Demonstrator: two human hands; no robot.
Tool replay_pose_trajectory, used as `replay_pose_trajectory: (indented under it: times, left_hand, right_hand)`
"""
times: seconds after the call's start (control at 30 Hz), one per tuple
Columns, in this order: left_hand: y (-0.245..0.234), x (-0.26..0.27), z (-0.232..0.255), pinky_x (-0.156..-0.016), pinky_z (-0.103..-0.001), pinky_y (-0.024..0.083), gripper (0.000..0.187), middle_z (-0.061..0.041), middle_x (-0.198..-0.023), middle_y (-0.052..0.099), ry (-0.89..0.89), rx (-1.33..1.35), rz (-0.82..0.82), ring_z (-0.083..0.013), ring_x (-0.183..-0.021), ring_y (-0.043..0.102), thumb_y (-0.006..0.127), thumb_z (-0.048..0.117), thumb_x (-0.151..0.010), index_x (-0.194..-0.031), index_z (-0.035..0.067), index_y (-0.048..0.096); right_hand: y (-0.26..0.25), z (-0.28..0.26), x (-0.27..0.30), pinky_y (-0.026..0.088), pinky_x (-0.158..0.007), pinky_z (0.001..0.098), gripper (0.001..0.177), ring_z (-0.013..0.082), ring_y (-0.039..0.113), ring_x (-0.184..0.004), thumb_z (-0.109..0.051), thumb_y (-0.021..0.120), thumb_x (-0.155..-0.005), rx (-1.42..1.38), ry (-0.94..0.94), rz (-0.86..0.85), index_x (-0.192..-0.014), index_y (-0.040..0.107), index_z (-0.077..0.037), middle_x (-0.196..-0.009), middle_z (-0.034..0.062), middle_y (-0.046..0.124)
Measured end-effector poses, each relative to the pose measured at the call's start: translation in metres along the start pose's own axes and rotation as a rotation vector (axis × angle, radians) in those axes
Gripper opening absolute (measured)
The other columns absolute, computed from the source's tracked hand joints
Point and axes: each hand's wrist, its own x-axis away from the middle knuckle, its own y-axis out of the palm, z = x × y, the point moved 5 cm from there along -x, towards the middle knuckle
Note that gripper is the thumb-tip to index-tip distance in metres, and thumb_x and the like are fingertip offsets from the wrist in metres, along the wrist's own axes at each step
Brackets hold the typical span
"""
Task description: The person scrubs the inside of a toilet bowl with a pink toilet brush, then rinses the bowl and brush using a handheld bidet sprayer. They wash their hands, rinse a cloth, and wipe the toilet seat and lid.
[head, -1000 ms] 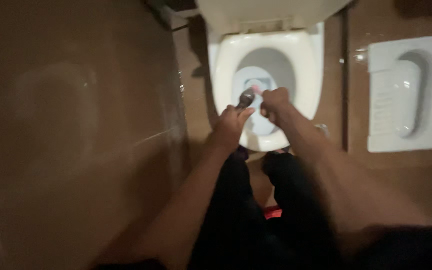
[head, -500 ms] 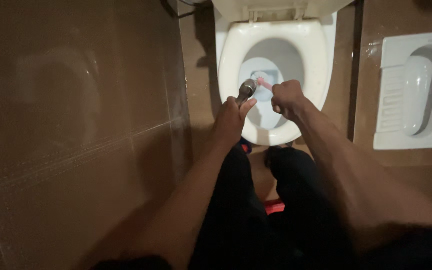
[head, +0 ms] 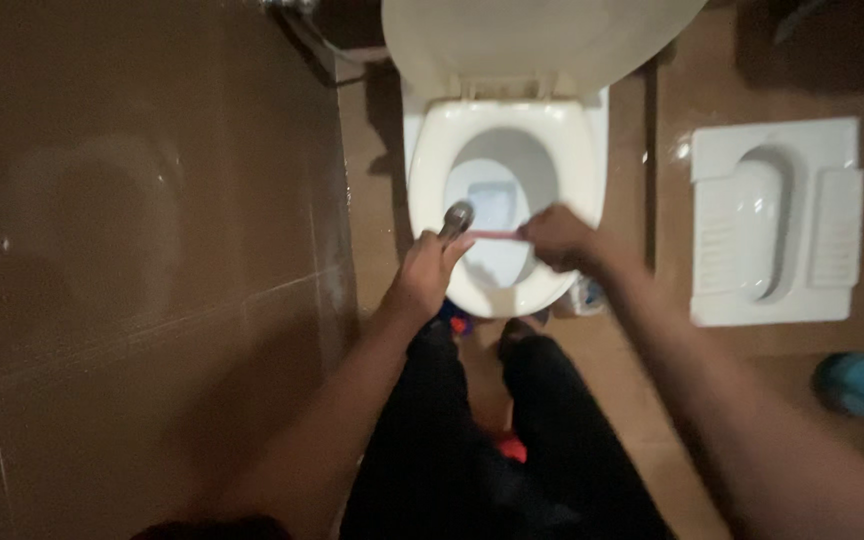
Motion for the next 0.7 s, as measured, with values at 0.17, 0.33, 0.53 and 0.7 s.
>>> replay_pose_trajectory:
  times: [0.17, 0.33, 0.53, 0.7]
  left_hand:
    - [-0.007, 0.022, 0.008, -0.081, -0.047, 0.055, 0.065, -0.027, -0.100, 0.069, -0.048, -0.055, -0.004, -0.0350, -0.092, 0.072, 0.051, 0.052, -0.101, -0.112, -0.012, 0.058]
    - [0.005, 0.046, 0.005, -0.080, -0.049, 0.053, 0.066, -0.028, -0.098, 0.069, -0.071, 0.016, 0.021, -0.0398, -0.091, 0.069, 0.050, 0.056, -0.099, -0.108, -0.009, 0.064]
    - [0.023, 0.058, 0.000, -0.078, -0.052, 0.051, 0.065, -0.031, -0.093, 0.069, 0.003, 0.011, 0.171, -0.0445, -0.089, 0.069, 0.051, 0.056, -0.100, -0.106, -0.007, 0.066]
    - [0.041, 0.059, -0.010, -0.080, -0.053, 0.050, 0.066, -0.032, -0.093, 0.069, -0.118, -0.010, 0.218, -0.0473, -0.091, 0.068, 0.054, 0.059, -0.098, -0.104, -0.005, 0.069]
  right_hand:
    - [0.027, 0.011, 0.043, 0.048, -0.047, 0.0382, 0.034, 0.0230, 0.061, -0.053, -0.023, 0.058, -0.095, -0.049, 0.023, 0.087, -0.109, 0.072, 0.005, -0.072, 0.0166, 0.068]
    - [0.013, 0.001, 0.077, 0.046, -0.044, 0.0354, 0.038, 0.0182, 0.058, -0.050, -0.023, 0.057, -0.096, -0.127, -0.089, 0.120, -0.113, 0.072, 0.007, -0.066, 0.0127, 0.065]
    - [-0.025, 0.004, 0.115, 0.042, -0.044, 0.0385, 0.037, 0.0209, 0.054, -0.050, -0.026, 0.061, -0.092, 0.020, -0.087, 0.142, -0.120, 0.075, -0.006, -0.067, 0.0137, 0.064]
    - [-0.042, 0.008, 0.128, 0.056, -0.078, 0.0367, 0.038, 0.0278, 0.074, -0.087, -0.033, 0.074, -0.086, 0.233, -0.305, 0.284, -0.118, 0.078, -0.013, -0.098, 0.0179, 0.076]
